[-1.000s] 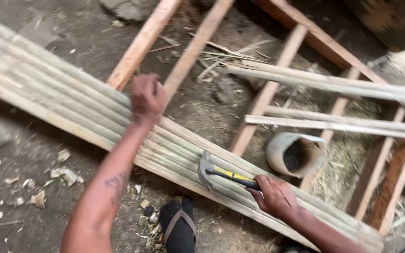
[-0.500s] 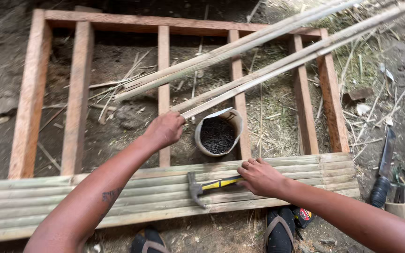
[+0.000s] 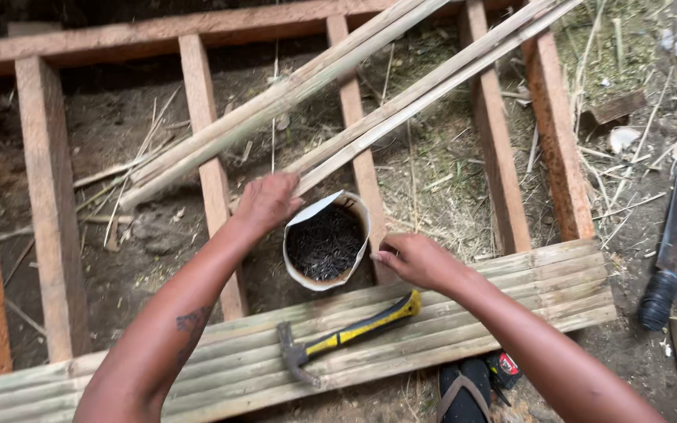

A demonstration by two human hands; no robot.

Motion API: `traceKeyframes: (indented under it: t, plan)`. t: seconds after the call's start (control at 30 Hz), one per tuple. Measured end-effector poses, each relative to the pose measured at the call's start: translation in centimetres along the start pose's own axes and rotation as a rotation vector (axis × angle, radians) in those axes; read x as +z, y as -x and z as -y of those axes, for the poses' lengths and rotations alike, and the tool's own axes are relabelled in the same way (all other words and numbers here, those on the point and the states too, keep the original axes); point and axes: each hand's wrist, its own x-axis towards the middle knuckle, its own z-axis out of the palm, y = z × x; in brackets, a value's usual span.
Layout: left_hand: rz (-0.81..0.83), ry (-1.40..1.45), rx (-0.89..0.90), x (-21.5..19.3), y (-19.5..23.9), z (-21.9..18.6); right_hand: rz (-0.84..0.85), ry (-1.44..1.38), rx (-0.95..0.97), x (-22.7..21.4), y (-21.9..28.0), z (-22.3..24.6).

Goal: The person hammers nails into bamboo slats laid across a wooden frame. They repeatedly pick up nails from a container, position them on the slats, and drive them in with a hammer. The work continues across the length of the frame.

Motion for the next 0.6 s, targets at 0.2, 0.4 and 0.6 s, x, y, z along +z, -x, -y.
traceKeyframes:
  t: [0.2,0.4,0.6]
  plan:
    - [0.289,0.383,-0.337,-1.2,-0.6,-0.6,-0.071,-0.101,0.049,-0.4,0.5,-1.2]
    - [0.008,0.419,-0.267,-3.2,2.6,0.2,-0.115,-0.169,0.057,-0.3,-0.4,-1.6]
    - [-0.249,0.348,-0.155,-5.0,7.3,-1.9,-0.149,-0.283,0.036,0.7,-0.1,-2.6]
